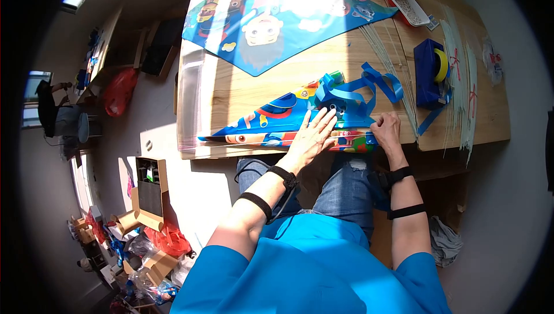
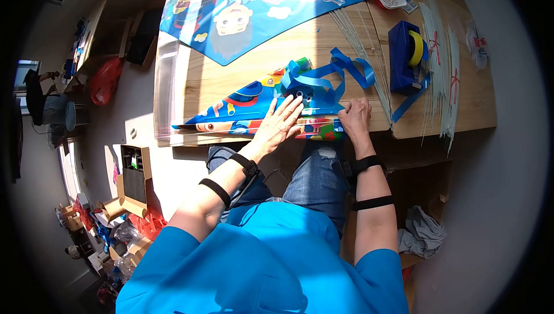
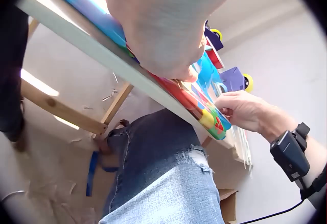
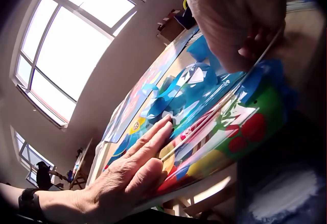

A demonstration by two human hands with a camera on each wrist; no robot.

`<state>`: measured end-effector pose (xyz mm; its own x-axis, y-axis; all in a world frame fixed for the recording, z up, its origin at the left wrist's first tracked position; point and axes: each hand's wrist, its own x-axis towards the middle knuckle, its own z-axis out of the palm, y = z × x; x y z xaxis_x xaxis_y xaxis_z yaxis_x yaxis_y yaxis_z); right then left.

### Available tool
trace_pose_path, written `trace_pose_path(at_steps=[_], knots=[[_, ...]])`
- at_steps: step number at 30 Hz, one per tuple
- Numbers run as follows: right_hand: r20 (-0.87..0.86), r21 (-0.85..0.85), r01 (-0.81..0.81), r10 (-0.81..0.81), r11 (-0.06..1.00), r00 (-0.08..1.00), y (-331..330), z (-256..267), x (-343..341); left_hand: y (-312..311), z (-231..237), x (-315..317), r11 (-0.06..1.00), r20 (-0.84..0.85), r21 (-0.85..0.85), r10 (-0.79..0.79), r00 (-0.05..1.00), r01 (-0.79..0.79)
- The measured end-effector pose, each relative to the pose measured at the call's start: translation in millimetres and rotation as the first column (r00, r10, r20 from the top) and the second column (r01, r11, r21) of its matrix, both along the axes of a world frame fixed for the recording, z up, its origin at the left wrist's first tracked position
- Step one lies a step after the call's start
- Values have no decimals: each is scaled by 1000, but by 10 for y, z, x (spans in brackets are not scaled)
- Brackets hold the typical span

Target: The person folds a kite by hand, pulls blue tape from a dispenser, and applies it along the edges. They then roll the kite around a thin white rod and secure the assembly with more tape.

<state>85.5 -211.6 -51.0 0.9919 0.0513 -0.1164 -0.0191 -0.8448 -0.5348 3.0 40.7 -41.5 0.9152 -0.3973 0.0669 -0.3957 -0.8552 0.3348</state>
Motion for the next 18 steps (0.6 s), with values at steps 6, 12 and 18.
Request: trace_pose_path(at_steps=[6,12,18], knots=[[48,38,-58,56,998,997,-9,147,-3,35,-34,-1,1000,68,8,-7,998,6],[63,47,-66,63,997,996,-27,195,-17,57,-45,2,999,45,-26,-26,999,27],[-53,257,207,-200,944,978,-95,242,200,46,-85,-4,1000,24,20,-2,1000,1]])
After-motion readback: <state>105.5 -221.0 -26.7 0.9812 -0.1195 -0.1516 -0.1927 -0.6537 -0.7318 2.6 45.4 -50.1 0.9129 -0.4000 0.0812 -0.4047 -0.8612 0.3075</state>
